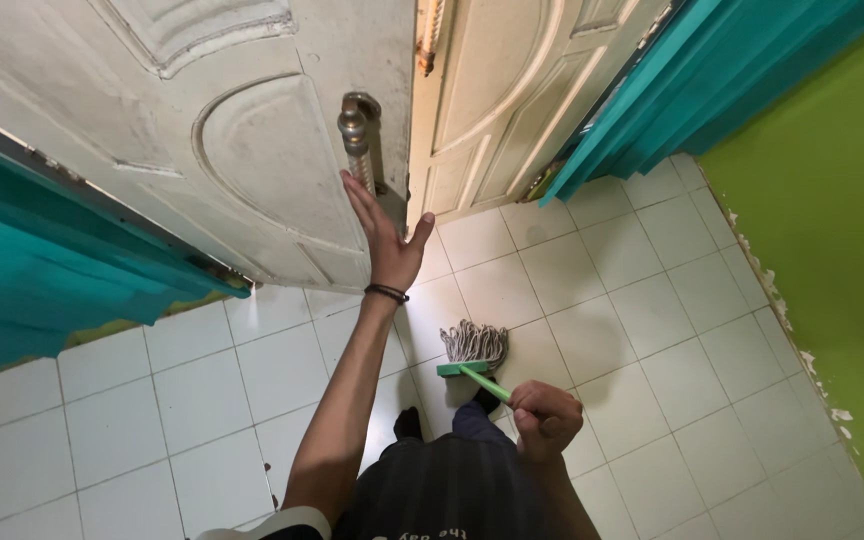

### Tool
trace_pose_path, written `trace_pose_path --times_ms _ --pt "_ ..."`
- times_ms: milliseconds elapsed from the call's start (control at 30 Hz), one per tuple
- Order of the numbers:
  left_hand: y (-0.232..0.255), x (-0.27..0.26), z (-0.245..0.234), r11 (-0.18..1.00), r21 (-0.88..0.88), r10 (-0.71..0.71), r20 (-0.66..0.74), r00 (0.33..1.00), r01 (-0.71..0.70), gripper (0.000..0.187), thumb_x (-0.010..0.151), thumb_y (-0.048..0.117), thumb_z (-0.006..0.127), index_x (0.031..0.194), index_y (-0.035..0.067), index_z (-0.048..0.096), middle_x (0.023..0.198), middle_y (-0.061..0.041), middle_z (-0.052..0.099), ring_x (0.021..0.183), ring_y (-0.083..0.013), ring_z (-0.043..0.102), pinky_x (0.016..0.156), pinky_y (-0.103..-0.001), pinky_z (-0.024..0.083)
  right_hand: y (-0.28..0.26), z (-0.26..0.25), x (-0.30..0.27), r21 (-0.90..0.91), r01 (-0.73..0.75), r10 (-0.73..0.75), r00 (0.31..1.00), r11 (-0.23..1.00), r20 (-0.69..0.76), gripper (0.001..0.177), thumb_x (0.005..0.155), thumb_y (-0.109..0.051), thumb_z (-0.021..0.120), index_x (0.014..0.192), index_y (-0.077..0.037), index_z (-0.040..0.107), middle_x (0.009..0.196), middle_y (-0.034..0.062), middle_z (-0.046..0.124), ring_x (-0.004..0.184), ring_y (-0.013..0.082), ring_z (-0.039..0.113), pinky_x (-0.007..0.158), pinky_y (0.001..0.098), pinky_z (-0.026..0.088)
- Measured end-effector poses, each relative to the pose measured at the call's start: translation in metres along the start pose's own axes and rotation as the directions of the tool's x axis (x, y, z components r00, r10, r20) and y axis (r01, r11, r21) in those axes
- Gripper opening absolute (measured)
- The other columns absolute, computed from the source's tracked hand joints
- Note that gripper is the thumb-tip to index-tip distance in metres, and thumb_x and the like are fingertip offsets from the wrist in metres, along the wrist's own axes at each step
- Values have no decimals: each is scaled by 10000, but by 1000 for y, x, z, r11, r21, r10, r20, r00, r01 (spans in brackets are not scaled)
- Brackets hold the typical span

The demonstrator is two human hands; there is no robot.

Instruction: The person mops the tiled floor using a mop with a green handle, pushing and pulling it across the tiles and near the base of a white double door.

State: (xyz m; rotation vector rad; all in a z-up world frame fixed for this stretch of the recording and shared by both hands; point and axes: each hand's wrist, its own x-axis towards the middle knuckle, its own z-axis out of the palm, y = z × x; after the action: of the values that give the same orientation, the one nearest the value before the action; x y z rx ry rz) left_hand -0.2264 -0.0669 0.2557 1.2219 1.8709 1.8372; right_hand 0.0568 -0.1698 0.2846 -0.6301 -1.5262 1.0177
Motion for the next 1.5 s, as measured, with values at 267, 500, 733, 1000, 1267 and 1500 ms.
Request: trace_pose_path --times_ms 267,500,733,1000,1267,1500 --pt "-20 45 26 1000 10 12 19 1000 -12 1314 882 258 841 1618 99 -235 1725 -229 -222 1631 -395 -120 1324 -507 93 19 -10 16 21 9 -9 1000 1000 1 120 666 -8 563 591 -5 469 574 98 529 519 200 540 564 325 517" --pt "-40 80 46 996 51 79 -17 997 -78 1350 864 234 879 1612 99 -237 1715 -242 -204 1625 -409 -106 1326 -498 80 33 -11 29 -36 -35 34 999 999 -27 116 679 -8 589 612 16 497 600 107 558 528 185 560 524 289 466" --pt "-57 110 53 987 94 131 -11 991 -130 1368 848 205 884 1619 95 -242 1714 -252 -209 1628 -420 -99 1330 -514 95 70 25 69 -168 -94 105 993 981 59 161 666 39 597 566 -8 479 514 51 449 452 94 367 462 273 281" --pt "-63 130 44 869 492 -86 49 995 51 1345 762 370 889 1613 71 -107 1723 -240 30 1576 -442 107 1232 -530 230 81 112 173 -119 -70 90 980 990 176 203 758 23 564 596 24 442 535 26 324 506 78 316 474 293 248" --pt "-82 141 54 945 317 -91 11 996 83 1181 844 422 733 1590 -24 -67 1709 -286 69 1521 -432 212 1208 -435 319 131 180 255 -33 1 5 985 999 173 277 832 -42 591 608 26 442 538 42 408 549 79 417 525 313 376" --pt "-109 145 57 926 374 37 35 999 -47 963 963 217 584 1579 -61 -103 1673 -366 -22 1569 -467 43 1260 -429 205 144 192 305 -58 -209 217 951 976 219 104 787 -109 588 755 -10 594 594 27 613 553 85 579 508 310 466"
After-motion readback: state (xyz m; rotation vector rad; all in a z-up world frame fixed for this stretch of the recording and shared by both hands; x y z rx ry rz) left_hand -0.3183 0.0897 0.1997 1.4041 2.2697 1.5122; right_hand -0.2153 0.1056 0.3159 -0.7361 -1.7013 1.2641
